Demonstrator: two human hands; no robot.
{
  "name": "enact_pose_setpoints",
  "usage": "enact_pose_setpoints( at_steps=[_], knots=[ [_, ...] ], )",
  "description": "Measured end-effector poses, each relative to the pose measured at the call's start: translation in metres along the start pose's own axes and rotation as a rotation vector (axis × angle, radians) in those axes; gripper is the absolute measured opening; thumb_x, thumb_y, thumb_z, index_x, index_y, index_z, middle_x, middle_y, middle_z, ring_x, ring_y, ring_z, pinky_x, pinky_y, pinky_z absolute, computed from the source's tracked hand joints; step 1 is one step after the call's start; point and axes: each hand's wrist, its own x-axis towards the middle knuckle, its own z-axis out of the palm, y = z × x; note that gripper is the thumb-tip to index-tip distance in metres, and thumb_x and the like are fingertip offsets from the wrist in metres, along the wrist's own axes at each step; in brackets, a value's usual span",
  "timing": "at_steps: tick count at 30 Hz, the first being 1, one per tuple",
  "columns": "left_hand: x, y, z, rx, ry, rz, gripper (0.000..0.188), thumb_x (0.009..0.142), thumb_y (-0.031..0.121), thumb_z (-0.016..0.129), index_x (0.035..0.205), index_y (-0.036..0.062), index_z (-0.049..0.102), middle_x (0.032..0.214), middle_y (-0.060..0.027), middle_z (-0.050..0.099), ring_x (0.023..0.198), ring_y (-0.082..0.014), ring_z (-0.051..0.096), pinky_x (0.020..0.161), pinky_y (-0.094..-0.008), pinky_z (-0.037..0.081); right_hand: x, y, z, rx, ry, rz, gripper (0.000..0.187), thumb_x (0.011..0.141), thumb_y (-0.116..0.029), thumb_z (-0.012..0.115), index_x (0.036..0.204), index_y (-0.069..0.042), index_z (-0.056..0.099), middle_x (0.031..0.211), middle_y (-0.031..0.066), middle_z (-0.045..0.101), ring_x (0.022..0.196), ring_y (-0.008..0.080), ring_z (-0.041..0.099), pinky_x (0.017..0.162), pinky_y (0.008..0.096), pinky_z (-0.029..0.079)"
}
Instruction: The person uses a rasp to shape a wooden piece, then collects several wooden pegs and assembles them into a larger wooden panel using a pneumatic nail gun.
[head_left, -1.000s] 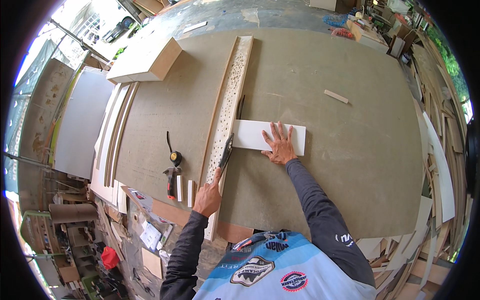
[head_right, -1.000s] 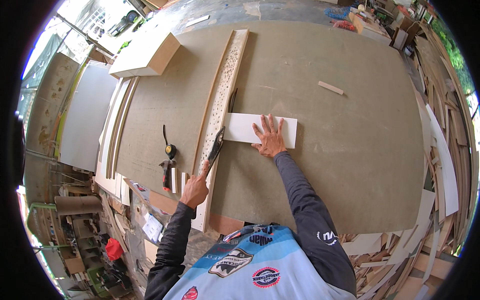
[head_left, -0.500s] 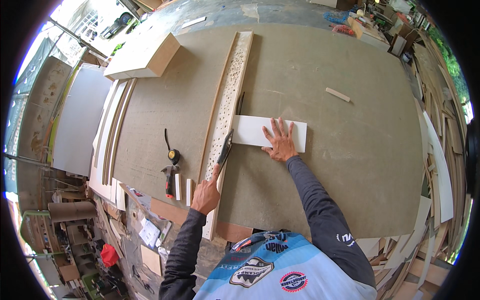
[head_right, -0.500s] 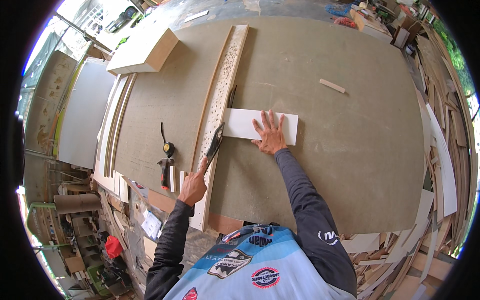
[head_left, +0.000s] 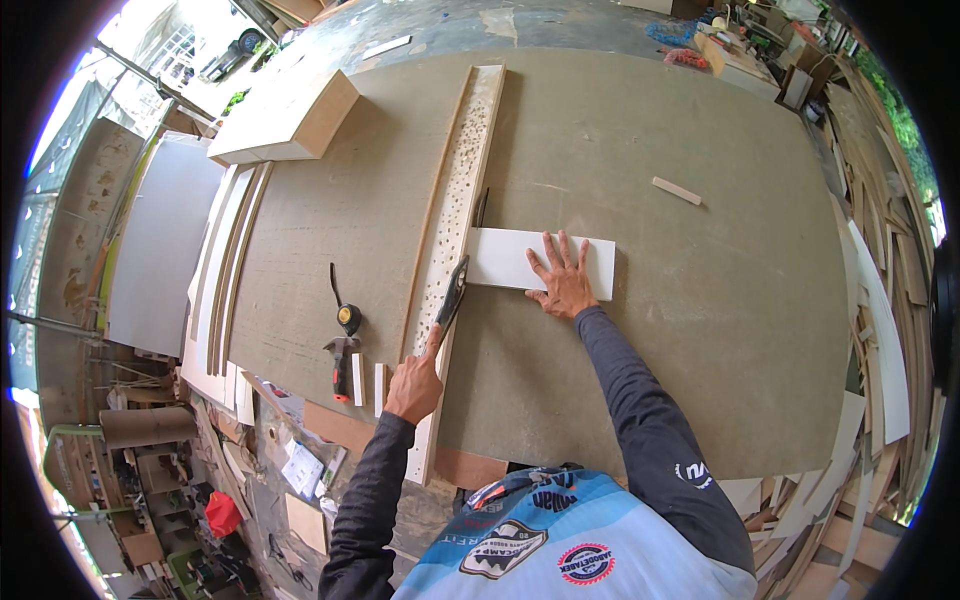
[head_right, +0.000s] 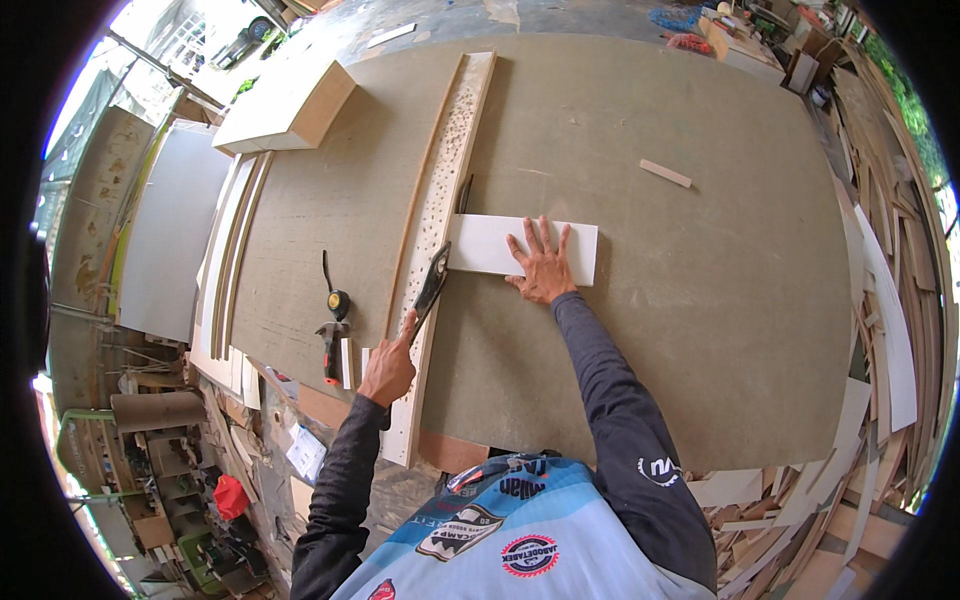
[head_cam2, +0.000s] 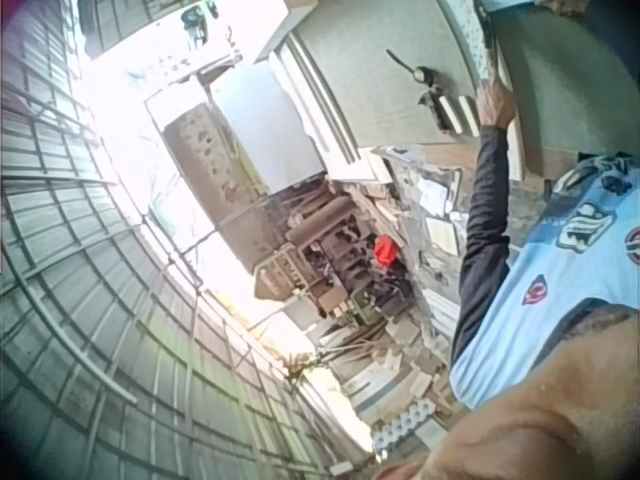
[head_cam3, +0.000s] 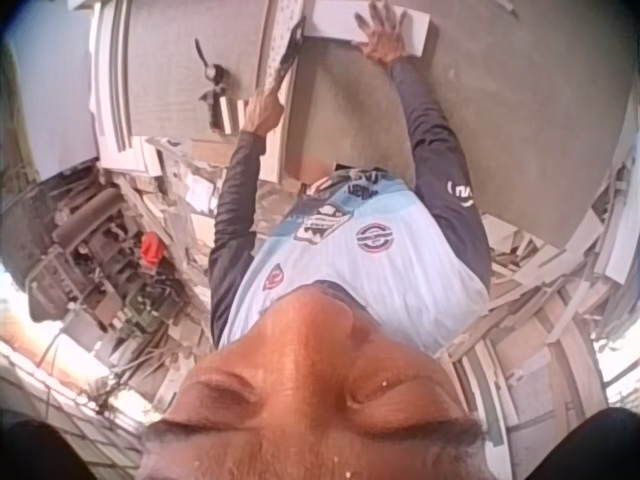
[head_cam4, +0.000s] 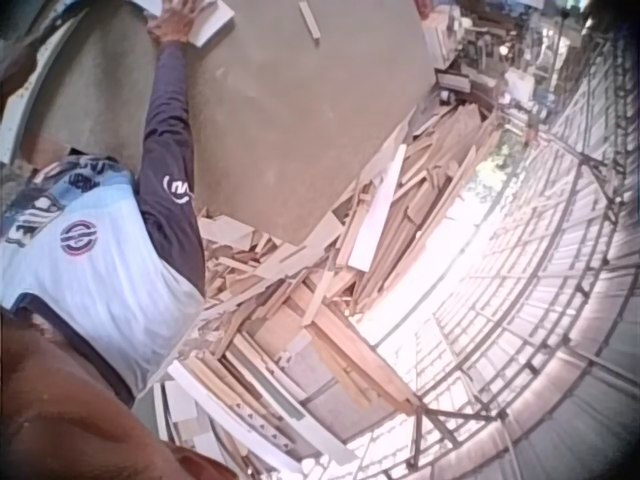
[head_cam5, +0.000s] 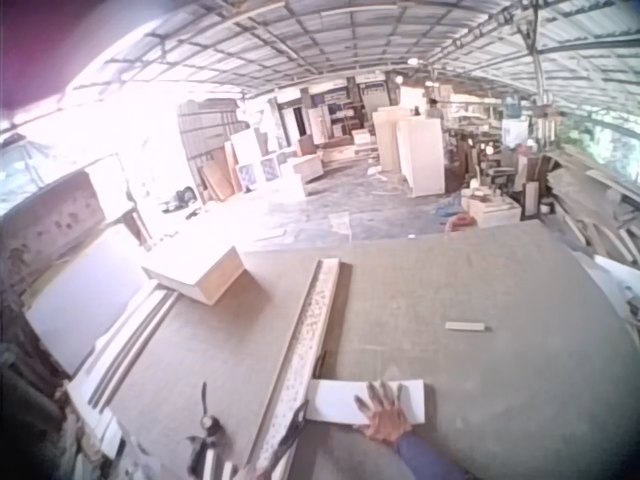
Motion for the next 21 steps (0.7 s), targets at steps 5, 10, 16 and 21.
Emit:
enact_pose_setpoints(
  at_steps=[5,10,16,21],
  knots=[
    [0.007,0.001,-0.003,0.014,0.027,0.03,0.088,0.073,-0.004,0.051,0.156,0.0063,0.024,0.071,-0.0347,0.061,0.067,-0.0513,0.064,0.068,-0.0594,0.05,0.006,0.002,-0.006,-0.006,-0.033,0.01,0.079,0.09,-0.066,0.051,0.157,-0.028,0.032,0.167,0.0139,0.01,0.154,0.0399,0.0,0.115,0.0737,-0.002],
    [0.017,-0.001,-0.002,0.018,0.028,0.05,0.088,0.072,-0.004,0.051,0.156,0.0038,0.023,0.07,-0.0345,0.061,0.066,-0.0508,0.064,0.069,-0.0585,0.05,0.015,0.008,-0.002,-0.007,-0.037,0.015,0.082,0.089,-0.066,0.053,0.158,-0.028,0.03,0.168,0.0135,0.008,0.154,0.0394,0.001,0.116,0.0726,-0.002],
    [0.025,0.004,-0.006,0.009,0.037,0.048,0.089,0.071,-0.006,0.051,0.156,0.0031,0.024,0.07,-0.0343,0.06,0.065,-0.0509,0.063,0.069,-0.0585,0.049,0.022,0.014,-0.003,-0.014,-0.032,0.017,0.08,0.09,-0.067,0.051,0.158,-0.029,0.03,0.168,0.0126,0.009,0.154,0.0393,0.0,0.116,0.0729,-0.002],
    [0.032,0.01,-0.013,-0.005,0.009,-0.002,0.091,0.07,-0.007,0.051,0.156,0.0036,0.025,0.072,-0.0348,0.06,0.066,-0.0521,0.061,0.071,-0.0598,0.047,0.028,0.016,-0.008,-0.014,-0.041,0.019,0.081,0.09,-0.066,0.052,0.158,-0.029,0.03,0.168,0.0126,0.008,0.154,0.0389,0.0,0.116,0.0726,-0.002]
  ],
)
